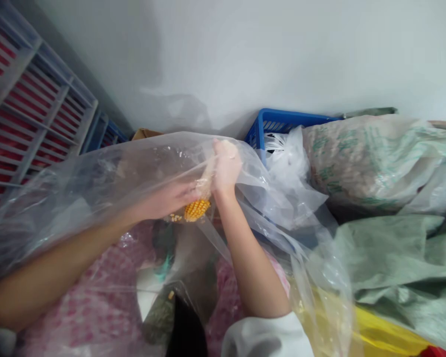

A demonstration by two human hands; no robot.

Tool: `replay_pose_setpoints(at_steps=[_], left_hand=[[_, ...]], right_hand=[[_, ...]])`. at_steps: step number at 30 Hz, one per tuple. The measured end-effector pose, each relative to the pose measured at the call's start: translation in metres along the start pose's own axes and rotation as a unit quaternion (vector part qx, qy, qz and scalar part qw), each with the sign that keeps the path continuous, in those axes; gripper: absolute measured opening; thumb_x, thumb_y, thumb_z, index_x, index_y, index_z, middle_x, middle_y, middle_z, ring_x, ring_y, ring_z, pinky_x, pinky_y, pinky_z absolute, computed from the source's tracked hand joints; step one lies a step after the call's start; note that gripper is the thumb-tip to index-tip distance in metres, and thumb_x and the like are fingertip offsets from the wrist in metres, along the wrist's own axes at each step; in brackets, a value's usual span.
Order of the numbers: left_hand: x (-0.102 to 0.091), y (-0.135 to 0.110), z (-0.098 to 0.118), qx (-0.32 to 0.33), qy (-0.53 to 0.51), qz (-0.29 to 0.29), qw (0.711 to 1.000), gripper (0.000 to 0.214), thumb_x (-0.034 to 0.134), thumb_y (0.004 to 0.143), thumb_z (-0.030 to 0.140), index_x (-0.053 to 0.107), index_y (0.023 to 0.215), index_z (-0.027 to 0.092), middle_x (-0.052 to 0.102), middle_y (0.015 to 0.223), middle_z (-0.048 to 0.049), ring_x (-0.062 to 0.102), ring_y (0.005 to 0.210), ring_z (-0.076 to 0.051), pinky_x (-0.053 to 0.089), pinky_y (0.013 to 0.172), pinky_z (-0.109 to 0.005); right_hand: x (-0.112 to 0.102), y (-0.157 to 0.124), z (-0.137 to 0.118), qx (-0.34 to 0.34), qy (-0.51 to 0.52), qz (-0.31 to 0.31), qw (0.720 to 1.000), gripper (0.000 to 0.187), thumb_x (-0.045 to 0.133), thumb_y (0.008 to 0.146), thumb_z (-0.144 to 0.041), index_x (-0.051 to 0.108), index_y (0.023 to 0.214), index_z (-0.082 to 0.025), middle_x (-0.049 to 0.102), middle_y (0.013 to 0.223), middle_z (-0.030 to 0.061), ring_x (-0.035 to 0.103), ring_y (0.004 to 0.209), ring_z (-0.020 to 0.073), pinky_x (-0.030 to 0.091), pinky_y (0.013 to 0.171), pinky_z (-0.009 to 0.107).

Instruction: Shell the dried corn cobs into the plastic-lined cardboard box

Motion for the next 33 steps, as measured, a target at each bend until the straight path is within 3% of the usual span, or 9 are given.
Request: replay_pose_setpoints(at_steps=[3,6,12,16,19,22,26,33], left_hand=[[0.007,-0.001,-0.001,-0.034,0.038,0.012,0.999,0.049,0.050,0.076,0.062,0.062,0.099,0.020,0.068,0.095,-0.0057,0.060,0.083,-0.022,0.042,0.078,-0.031],[0.012,-0.001,-0.002,-0.039,0.062,0.018,0.997,0.047,0.043,0.082,0.058,0.061,0.099,0.019,0.067,0.085,-0.0053,0.059,0.074,-0.020,0.042,0.075,-0.031],[0.013,0.003,-0.006,0.041,0.072,0.055,0.995,0.043,0.030,0.091,0.045,0.060,0.106,0.019,0.064,0.110,-0.0077,0.056,0.099,-0.022,0.038,0.091,-0.032],[0.009,0.003,-0.009,0.028,0.035,0.044,0.998,0.049,0.019,0.094,0.044,0.061,0.103,0.020,0.066,0.105,-0.0054,0.057,0.096,-0.020,0.038,0.090,-0.031],[0.008,0.001,-0.006,0.030,0.026,0.005,0.999,0.046,0.031,0.089,0.054,0.060,0.102,0.020,0.066,0.101,-0.0037,0.059,0.090,-0.019,0.041,0.083,-0.029],[0.009,0.000,-0.004,0.010,0.065,0.000,0.998,0.047,0.045,0.080,0.061,0.060,0.094,0.018,0.066,0.086,-0.0034,0.058,0.072,-0.017,0.041,0.069,-0.027],[0.012,0.002,-0.003,0.013,0.078,0.000,0.997,0.046,0.039,0.085,0.057,0.060,0.091,0.017,0.064,0.078,-0.0031,0.056,0.065,-0.016,0.037,0.061,-0.026],[0.013,0.002,-0.005,0.015,0.080,0.010,0.997,0.051,0.031,0.087,0.057,0.061,0.091,0.016,0.066,0.083,-0.0055,0.057,0.071,-0.018,0.040,0.068,-0.028]], right_hand=[[0.004,-0.001,-0.003,-0.007,0.008,0.001,1.000,0.026,0.059,0.076,-0.027,0.041,0.058,-0.021,0.041,0.062,-0.0066,0.039,0.061,0.0094,0.039,0.068,0.025],[0.005,-0.001,0.001,0.001,-0.002,0.013,1.000,0.028,0.061,0.074,-0.031,0.040,0.058,-0.022,0.042,0.061,-0.0061,0.040,0.061,0.0099,0.040,0.067,0.025],[0.004,0.000,0.005,0.000,-0.032,0.028,0.999,0.029,0.062,0.073,-0.033,0.041,0.058,-0.021,0.046,0.065,-0.0047,0.045,0.067,0.0107,0.042,0.070,0.026],[0.004,-0.002,-0.002,-0.029,-0.068,0.011,0.997,0.032,0.056,0.078,-0.039,0.036,0.060,-0.021,0.043,0.065,-0.0043,0.043,0.066,0.0111,0.043,0.068,0.027],[0.003,-0.002,-0.006,-0.035,-0.117,-0.003,0.993,0.029,0.047,0.083,-0.037,0.033,0.063,-0.022,0.043,0.067,-0.0038,0.043,0.065,0.0106,0.044,0.069,0.027],[0.003,-0.003,-0.006,-0.020,-0.140,-0.019,0.990,0.027,0.040,0.086,-0.038,0.032,0.066,-0.024,0.045,0.068,-0.0024,0.045,0.065,0.0114,0.045,0.067,0.027],[0.005,-0.004,-0.004,-0.014,-0.158,-0.012,0.987,0.029,0.039,0.088,-0.040,0.029,0.065,-0.026,0.049,0.069,-0.0007,0.049,0.069,0.0130,0.045,0.066,0.027],[0.005,-0.002,0.001,-0.015,-0.152,-0.004,0.988,0.033,0.048,0.085,-0.039,0.032,0.060,-0.024,0.047,0.067,-0.0014,0.047,0.069,0.0126,0.045,0.069,0.026]])
Point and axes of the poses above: each hand's wrist, its own y-axis towards the middle knuckle, its own x-axis out of the palm, z = x × y, the point moved 2 cm from there along y, towards the middle knuckle
